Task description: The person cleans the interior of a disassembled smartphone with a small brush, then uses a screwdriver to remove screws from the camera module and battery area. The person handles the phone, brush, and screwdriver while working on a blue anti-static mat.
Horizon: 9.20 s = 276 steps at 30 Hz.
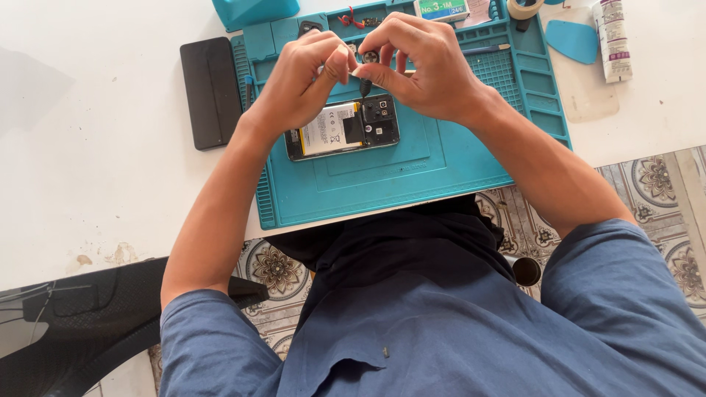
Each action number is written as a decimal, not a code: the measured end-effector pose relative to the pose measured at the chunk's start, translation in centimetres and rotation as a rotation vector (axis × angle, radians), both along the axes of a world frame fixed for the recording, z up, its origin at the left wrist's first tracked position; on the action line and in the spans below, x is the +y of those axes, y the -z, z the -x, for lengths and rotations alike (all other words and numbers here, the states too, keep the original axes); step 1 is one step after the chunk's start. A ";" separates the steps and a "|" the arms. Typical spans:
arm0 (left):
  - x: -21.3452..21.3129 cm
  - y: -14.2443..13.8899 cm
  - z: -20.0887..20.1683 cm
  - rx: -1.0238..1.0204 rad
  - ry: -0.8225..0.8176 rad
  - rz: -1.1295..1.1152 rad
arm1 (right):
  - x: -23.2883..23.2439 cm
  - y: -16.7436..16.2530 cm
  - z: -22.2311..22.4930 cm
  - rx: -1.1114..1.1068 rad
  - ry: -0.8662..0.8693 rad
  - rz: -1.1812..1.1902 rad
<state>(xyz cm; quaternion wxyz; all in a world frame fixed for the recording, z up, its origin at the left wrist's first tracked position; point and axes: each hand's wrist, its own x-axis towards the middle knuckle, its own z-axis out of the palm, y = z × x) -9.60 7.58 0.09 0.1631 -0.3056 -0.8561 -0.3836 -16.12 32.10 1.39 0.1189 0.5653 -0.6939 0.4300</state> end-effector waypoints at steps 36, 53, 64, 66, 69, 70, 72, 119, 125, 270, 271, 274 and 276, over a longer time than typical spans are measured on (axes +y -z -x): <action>-1.3 0.4 0.5 0.294 -0.245 0.519 | 1.2 0.7 1.1 -0.010 0.062 0.182; -3.2 1.3 0.3 0.318 -0.376 0.641 | 0.6 0.0 -0.8 -0.122 -0.145 0.010; -2.7 0.7 0.1 0.337 -0.330 0.601 | 0.4 0.1 -1.1 -0.133 -0.128 -0.005; -3.0 0.5 0.1 0.325 -0.289 0.554 | 0.3 0.1 -1.1 -0.127 -0.125 -0.008; -3.1 0.3 0.2 0.346 -0.290 0.536 | 0.3 0.2 -1.1 -0.131 -0.122 -0.011; -3.0 0.2 0.2 0.360 -0.300 0.539 | 0.3 0.2 -1.1 -0.134 -0.121 -0.012; -2.9 0.1 0.2 0.354 -0.298 0.534 | 0.3 0.3 -1.1 -0.120 -0.120 -0.006; -0.2 0.1 0.0 -0.291 0.288 -0.095 | 0.3 -0.5 -1.3 -0.004 -0.190 0.001; -0.1 0.0 -0.1 -0.268 0.285 -0.088 | 0.2 -0.5 -1.2 -0.013 -0.197 0.010; 0.6 -1.0 -1.0 -0.641 0.344 -0.052 | 0.3 -0.9 -2.3 -0.110 -0.247 -0.030; 0.5 -1.1 -1.1 -0.651 0.338 -0.060 | 0.2 -0.8 -2.2 -0.106 -0.245 -0.039; 0.5 -1.1 -1.0 -0.595 0.388 -0.145 | 0.3 -0.7 -2.1 -0.115 -0.265 -0.005; 0.4 -1.1 -0.9 -0.688 0.388 -0.127 | 0.3 -0.7 -2.1 -0.104 -0.256 -0.016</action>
